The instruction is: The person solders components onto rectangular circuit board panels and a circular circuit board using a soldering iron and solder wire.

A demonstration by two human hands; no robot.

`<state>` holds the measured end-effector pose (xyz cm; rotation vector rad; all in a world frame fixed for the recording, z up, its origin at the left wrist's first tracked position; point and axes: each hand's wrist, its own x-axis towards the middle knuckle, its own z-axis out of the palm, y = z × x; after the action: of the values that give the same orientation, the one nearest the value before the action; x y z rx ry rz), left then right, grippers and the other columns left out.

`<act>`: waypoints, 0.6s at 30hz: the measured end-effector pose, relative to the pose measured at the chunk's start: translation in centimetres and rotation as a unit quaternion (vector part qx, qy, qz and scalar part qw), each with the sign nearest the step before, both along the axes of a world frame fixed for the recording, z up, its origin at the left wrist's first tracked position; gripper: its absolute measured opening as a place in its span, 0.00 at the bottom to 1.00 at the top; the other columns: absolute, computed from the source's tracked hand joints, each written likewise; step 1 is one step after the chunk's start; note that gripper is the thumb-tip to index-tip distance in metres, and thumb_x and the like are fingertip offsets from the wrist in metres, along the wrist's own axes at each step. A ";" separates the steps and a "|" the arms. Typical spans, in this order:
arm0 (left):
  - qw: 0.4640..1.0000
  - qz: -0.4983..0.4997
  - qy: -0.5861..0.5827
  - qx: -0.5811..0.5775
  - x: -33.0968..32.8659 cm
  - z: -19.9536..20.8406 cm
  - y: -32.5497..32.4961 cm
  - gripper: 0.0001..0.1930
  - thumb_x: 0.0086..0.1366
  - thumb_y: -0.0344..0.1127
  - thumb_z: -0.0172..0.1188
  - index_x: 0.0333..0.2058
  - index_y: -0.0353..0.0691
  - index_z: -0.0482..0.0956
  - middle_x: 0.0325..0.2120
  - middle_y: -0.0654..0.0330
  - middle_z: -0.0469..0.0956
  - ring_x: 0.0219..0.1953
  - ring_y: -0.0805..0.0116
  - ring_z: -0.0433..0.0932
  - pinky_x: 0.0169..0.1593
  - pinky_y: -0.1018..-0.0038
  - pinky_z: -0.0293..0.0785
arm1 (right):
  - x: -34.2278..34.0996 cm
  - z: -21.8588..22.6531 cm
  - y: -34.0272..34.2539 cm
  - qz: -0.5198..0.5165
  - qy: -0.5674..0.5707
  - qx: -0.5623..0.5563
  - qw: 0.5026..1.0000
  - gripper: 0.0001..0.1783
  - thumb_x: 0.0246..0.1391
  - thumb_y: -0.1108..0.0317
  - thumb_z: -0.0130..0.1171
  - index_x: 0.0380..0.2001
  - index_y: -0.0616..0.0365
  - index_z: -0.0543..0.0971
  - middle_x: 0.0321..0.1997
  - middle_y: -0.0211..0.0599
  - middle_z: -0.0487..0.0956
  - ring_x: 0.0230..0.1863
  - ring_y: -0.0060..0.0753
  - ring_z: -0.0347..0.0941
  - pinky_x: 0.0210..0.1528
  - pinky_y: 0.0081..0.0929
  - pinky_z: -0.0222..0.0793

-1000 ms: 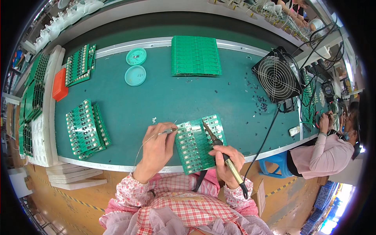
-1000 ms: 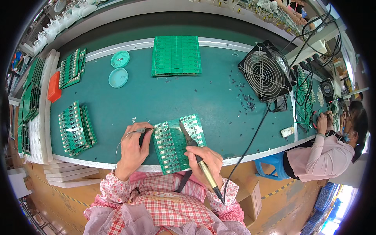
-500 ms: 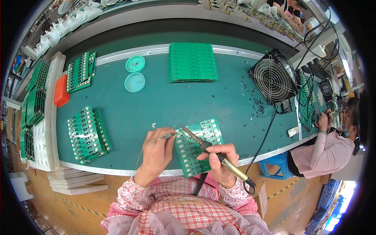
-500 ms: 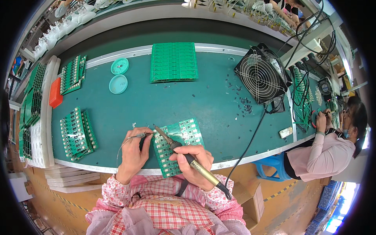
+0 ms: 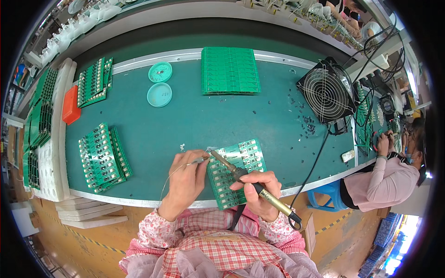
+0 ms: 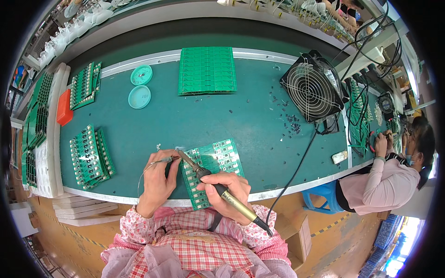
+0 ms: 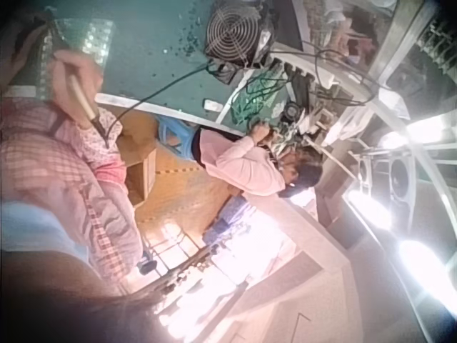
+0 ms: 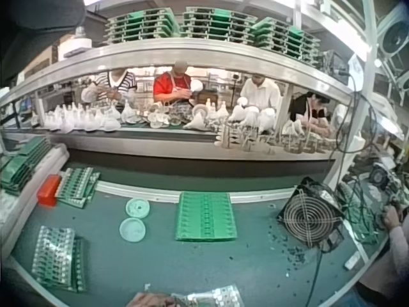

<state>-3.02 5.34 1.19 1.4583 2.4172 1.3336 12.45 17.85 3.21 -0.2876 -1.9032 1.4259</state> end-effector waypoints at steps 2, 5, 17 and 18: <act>1.000 -0.002 -0.001 0.002 -0.1 0.0 0.2 0.09 0.60 0.22 0.62 0.39 0.35 0.78 0.38 0.55 0.81 0.38 0.52 0.78 0.43 0.64 0.73 | -0.1 0.0 0.1 -0.001 0.004 0.006 1.000 0.07 0.57 0.75 0.63 0.38 0.61 0.78 0.26 0.37 0.85 0.28 0.29 0.84 0.29 0.22 0.77; 1.000 -0.006 0.002 0.007 0.0 0.1 0.0 0.08 0.60 0.22 0.62 0.39 0.35 0.78 0.38 0.55 0.81 0.38 0.52 0.78 0.43 0.64 0.73 | 0.2 0.1 -0.1 -0.030 -0.028 0.012 0.999 0.06 0.56 0.75 0.63 0.37 0.62 0.78 0.25 0.37 0.84 0.27 0.29 0.85 0.29 0.23 0.78; 1.000 0.002 -0.005 -0.003 0.0 0.2 0.1 0.07 0.60 0.21 0.62 0.38 0.35 0.79 0.38 0.55 0.81 0.38 0.53 0.79 0.44 0.64 0.73 | 0.1 0.0 -0.1 -0.024 -0.147 -0.045 0.988 0.06 0.59 0.73 0.62 0.39 0.60 0.78 0.23 0.34 0.83 0.25 0.23 0.82 0.27 0.20 0.74; 1.000 0.002 -0.003 0.000 0.0 0.2 0.1 0.07 0.60 0.21 0.62 0.38 0.35 0.79 0.38 0.56 0.81 0.38 0.53 0.79 0.43 0.65 0.73 | 0.1 0.0 -0.1 -0.022 -0.147 -0.041 0.988 0.06 0.59 0.72 0.62 0.39 0.60 0.78 0.23 0.34 0.83 0.25 0.24 0.82 0.27 0.20 0.74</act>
<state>-3.02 5.43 1.34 1.4468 2.4184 1.3373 12.56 17.77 3.18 -0.6046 -2.0580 1.5015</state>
